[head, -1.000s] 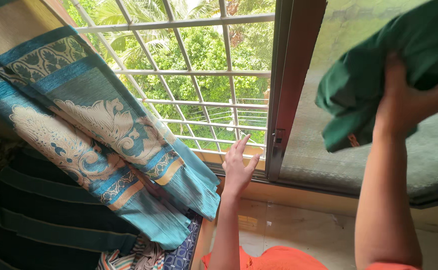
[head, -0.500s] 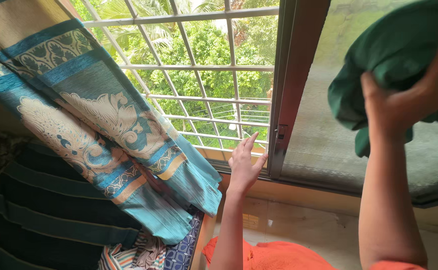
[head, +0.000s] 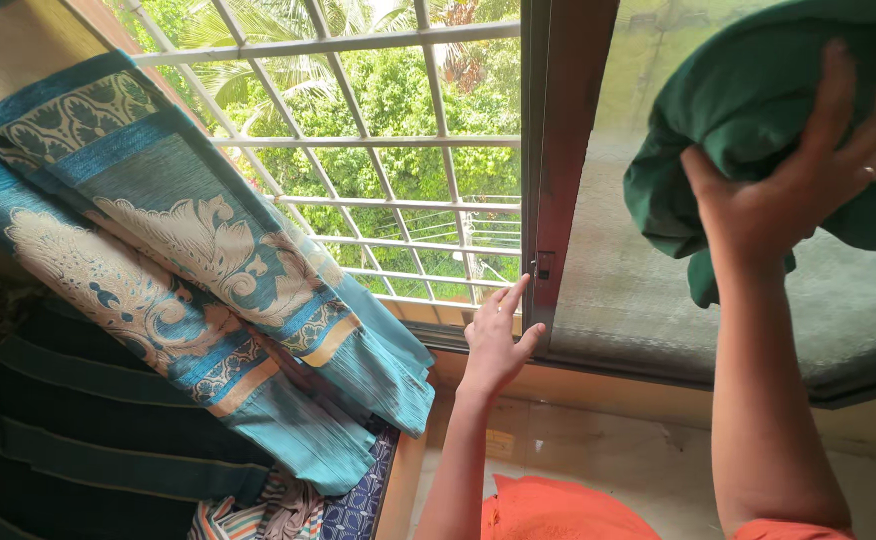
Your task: The person wipes a sliding window pane and its track with a green cloth.
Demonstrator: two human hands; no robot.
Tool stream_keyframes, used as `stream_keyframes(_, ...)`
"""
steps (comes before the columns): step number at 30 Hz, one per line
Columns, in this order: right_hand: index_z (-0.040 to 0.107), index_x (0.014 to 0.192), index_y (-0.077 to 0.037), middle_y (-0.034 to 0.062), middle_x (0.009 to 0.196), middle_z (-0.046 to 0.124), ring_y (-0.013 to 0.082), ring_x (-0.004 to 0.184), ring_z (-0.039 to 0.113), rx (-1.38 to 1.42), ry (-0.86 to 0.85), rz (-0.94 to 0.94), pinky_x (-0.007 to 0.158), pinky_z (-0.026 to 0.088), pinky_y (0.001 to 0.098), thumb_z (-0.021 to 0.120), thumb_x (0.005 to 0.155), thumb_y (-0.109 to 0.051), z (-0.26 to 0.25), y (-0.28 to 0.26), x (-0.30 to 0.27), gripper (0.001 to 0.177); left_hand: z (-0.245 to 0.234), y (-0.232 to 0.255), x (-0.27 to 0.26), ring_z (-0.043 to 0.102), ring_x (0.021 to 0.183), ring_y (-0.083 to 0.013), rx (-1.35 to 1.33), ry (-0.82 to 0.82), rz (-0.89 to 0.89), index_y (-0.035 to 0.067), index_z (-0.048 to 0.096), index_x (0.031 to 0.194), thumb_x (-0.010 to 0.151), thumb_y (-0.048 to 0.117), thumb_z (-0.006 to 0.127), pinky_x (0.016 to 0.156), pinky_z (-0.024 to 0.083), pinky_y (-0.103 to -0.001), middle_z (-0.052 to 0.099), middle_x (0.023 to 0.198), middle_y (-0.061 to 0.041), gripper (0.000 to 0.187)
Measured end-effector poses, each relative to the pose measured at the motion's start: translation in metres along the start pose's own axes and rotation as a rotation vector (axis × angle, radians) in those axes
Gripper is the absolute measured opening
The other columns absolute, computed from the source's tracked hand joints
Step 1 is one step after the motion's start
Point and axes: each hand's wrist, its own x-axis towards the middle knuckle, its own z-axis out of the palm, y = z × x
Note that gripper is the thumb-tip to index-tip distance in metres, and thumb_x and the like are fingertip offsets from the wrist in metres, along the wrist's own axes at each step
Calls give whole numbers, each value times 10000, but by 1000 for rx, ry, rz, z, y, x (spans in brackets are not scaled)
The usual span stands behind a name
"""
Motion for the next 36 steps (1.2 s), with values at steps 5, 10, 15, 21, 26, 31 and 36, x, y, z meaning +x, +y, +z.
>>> stream_keyframes(5, 278, 1688, -196, 161, 1662, 216, 401, 1546, 241, 38, 95, 47, 1251, 205, 593, 849, 857, -320, 36, -3, 11, 1016, -14, -8, 0, 444, 1384, -337, 16, 51, -75, 320, 320, 1596, 895, 369, 726, 1095, 335, -542, 472, 1508, -140, 812)
stream_keyframes(10, 351, 1639, -214, 198, 1653, 199, 427, 1540, 236, 87, 38, 74, 1270, 202, 641, 821, 867, -576, 64, -53, -2, 974, -17, 8, 3, 412, 1415, -362, -46, 91, -34, 305, 296, 1603, 879, 333, 740, 1119, 292, -563, 431, 1544, -155, 850)
stream_keyframes(15, 428, 1659, -254, 197, 1682, 210, 444, 1543, 231, -20, -35, 57, 1237, 240, 630, 759, 870, -672, 43, -15, -66, 952, -23, 8, -4, 404, 1424, -377, -51, 135, 38, 270, 270, 1619, 905, 329, 745, 1129, 282, -582, 412, 1558, -183, 860)
stream_keyframes(21, 483, 1473, -81, 177, 1532, 466, 312, 1441, 508, 453, 234, 495, 1205, 371, 488, 800, 882, -425, 66, 79, -16, 753, -19, -3, -3, 420, 1410, -375, -88, 180, -66, 287, 281, 1616, 890, 334, 727, 1116, 319, -577, 420, 1552, -176, 853)
stream_keyframes(26, 303, 1603, -64, 140, 1546, 341, 260, 1463, 388, 174, 192, 53, 1225, 366, 493, 820, 917, -186, 67, 54, 0, 867, 3, 3, -6, 394, 1428, -398, 14, 91, 15, 374, 453, 1526, 905, 335, 737, 1108, 317, -567, 373, 1573, -216, 684)
stream_keyframes(31, 294, 1594, -43, 234, 1547, 305, 390, 1446, 353, -85, 37, -87, 1173, 358, 529, 863, 874, -199, 16, 33, -26, 931, -3, 10, -2, 387, 1444, -401, -4, 123, 64, 331, 442, 1544, 916, 328, 727, 1132, 307, -555, 362, 1590, -234, 690)
stream_keyframes(36, 290, 1640, -210, 63, 1589, 435, 263, 1480, 465, 212, -18, 81, 1220, 364, 464, 756, 946, -154, 31, 106, -47, 838, -50, 5, 21, 365, 1457, -409, 43, 235, 91, 150, 347, 1572, 886, 313, 727, 1133, 311, -561, 354, 1593, -243, 801)
